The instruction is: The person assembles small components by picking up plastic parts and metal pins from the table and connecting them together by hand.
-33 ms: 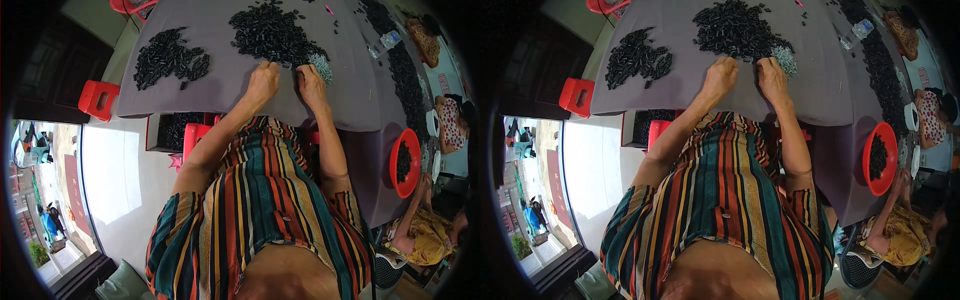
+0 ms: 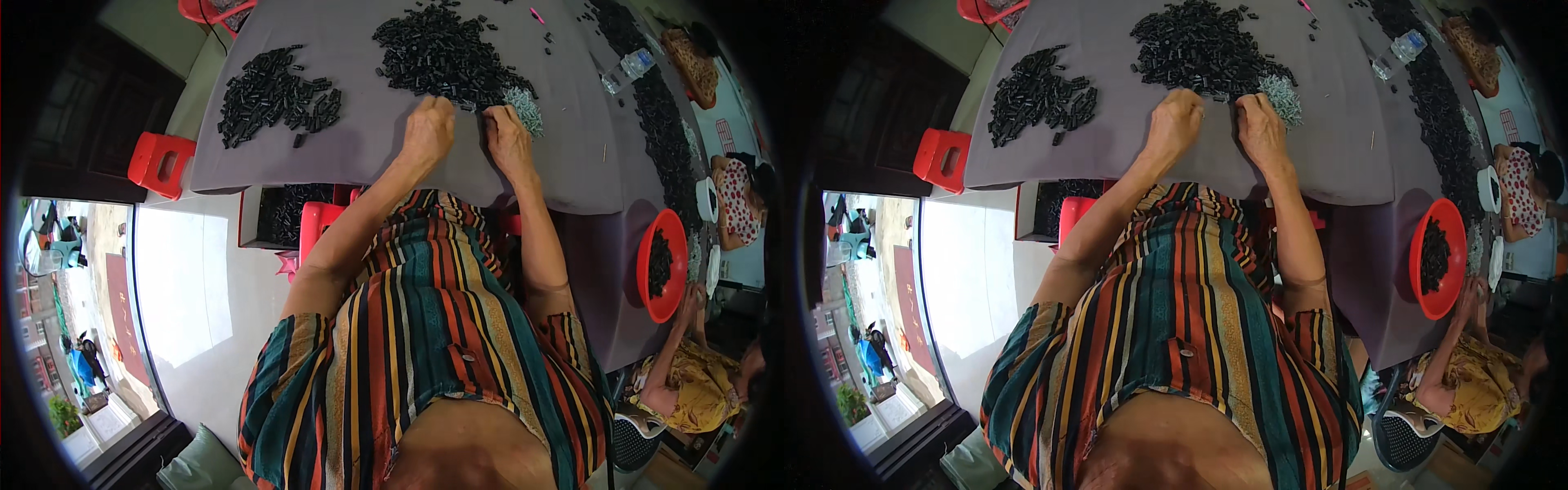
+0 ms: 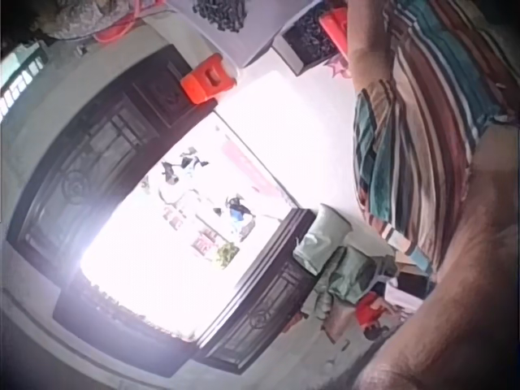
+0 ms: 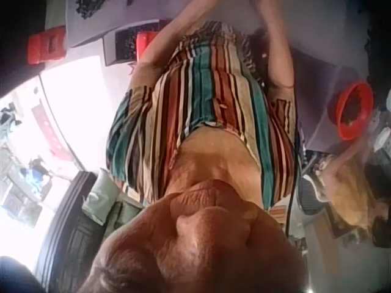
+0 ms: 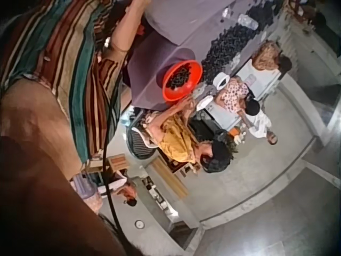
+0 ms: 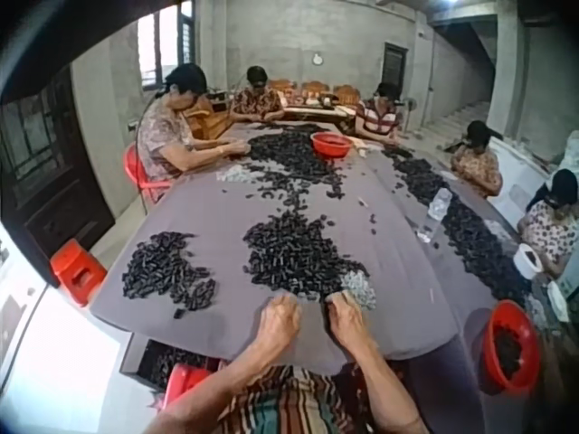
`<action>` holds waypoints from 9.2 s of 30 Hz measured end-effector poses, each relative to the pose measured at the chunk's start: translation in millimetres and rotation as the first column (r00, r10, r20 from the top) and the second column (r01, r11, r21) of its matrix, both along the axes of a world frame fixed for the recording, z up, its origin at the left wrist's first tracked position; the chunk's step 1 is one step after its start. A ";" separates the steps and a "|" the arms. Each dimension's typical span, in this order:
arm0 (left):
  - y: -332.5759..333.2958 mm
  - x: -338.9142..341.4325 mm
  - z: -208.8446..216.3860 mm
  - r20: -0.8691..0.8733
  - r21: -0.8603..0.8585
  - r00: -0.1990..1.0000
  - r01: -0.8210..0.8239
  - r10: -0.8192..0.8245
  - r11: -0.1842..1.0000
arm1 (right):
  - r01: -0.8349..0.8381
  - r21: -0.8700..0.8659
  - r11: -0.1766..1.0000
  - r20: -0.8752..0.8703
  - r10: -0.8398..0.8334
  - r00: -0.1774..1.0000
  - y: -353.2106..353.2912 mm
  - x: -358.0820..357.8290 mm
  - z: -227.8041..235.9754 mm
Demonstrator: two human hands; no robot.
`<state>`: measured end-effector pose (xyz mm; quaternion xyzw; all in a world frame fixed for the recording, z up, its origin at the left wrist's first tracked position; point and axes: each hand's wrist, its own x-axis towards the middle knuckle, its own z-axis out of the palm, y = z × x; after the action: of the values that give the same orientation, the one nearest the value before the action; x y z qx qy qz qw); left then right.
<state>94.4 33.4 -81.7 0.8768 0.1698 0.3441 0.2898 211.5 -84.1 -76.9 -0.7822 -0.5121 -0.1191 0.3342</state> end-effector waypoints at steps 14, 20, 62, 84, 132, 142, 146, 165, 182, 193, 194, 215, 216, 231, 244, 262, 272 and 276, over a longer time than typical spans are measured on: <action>27.1 30.0 -8.7 -0.100 0.245 0.972 -0.185 0.214 0.952 | -0.022 0.077 0.997 0.033 0.019 0.999 1.9 -1.2 -2.1; 32.9 -8.6 -5.1 0.029 0.149 0.987 -0.164 0.161 0.975 | -0.030 0.187 0.982 -0.033 0.037 0.999 1.4 -0.4 -2.8; -10.4 -64.2 38.2 0.442 -0.883 0.859 0.467 -0.258 0.046 | -0.237 0.486 0.841 -0.692 0.536 0.483 -1.7 -52.0 50.4; -16.4 -65.4 50.2 0.322 -0.895 0.912 0.381 -0.256 0.230 | -0.319 0.417 0.851 -0.389 0.485 0.783 -2.9 -61.4 63.3; -22.7 -63.9 41.3 0.358 -0.838 0.915 0.403 -0.185 0.370 | -0.281 0.497 0.821 -0.617 0.562 0.551 -2.8 -55.3 52.5; -25.0 -66.7 45.8 0.338 -0.886 0.933 0.359 -0.120 0.295 | -0.336 0.389 0.858 -0.586 0.512 0.628 -6.8 -52.0 61.1; -29.1 -65.0 43.1 0.272 -0.915 0.958 0.288 -0.095 0.283 | -0.500 0.246 0.830 -0.339 0.557 0.758 -13.3 -43.3 70.5; -66.0 -68.0 48.7 0.271 -0.905 0.751 0.412 -0.602 0.106 | -0.246 0.019 0.969 -0.030 0.246 0.969 17.2 -27.5 0.5; -56.8 -66.9 50.9 0.217 -0.926 0.830 0.342 -0.515 0.160 | -0.125 0.147 0.981 -0.594 0.188 0.782 6.4 -18.3 21.3; -53.9 -65.3 46.6 0.233 -0.933 0.874 0.324 -0.426 0.156 | -0.117 -0.096 0.989 -0.308 0.082 0.948 5.8 -22.7 19.0; -53.8 -65.2 47.2 0.235 -0.932 0.875 0.326 -0.424 0.156 | -0.111 -0.037 0.993 -0.255 0.098 0.962 6.3 -20.3 15.4; -48.5 -62.4 40.2 0.205 -0.931 0.892 0.305 -0.402 0.202 | -0.075 -0.176 0.981 0.012 0.078 0.997 42.8 -13.9 18.6; -49.0 -62.5 38.7 0.196 -0.932 0.896 0.296 -0.399 0.208 | -0.094 -0.157 0.983 0.031 0.100 0.995 43.4 -14.6 18.1; -32.6 -65.8 49.0 0.266 -0.903 0.919 0.343 -0.290 0.257 | -0.207 0.449 0.869 -0.746 0.492 0.448 22.7 -13.9 37.3; -29.5 -78.8 73.2 0.381 -0.884 0.907 0.415 -0.181 0.214 | -0.230 0.737 0.636 -0.665 0.742 -0.079 0.2 -40.1 51.4; -34.7 -78.7 74.7 0.399 -0.865 0.902 0.430 -0.165 0.258 | -0.377 0.583 0.720 -0.624 0.694 0.359 -10.0 -51.6 72.0; -35.8 -77.8 72.8 0.346 -0.855 0.921 0.387 -0.177 0.346 | -0.429 0.495 0.755 -0.625 0.653 0.428 -15.0 -51.4 74.5; -36.4 -77.4 70.3 0.350 -0.831 0.922 0.387 -0.165 0.399 | -0.459 0.435 0.775 -0.553 0.632 0.542 -15.8 -55.4 75.2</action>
<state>17.0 -3.0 -11.4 0.5678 0.1441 0.2416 0.7736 156.1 -99.9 -1.7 -0.5228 -0.5557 0.2222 0.6070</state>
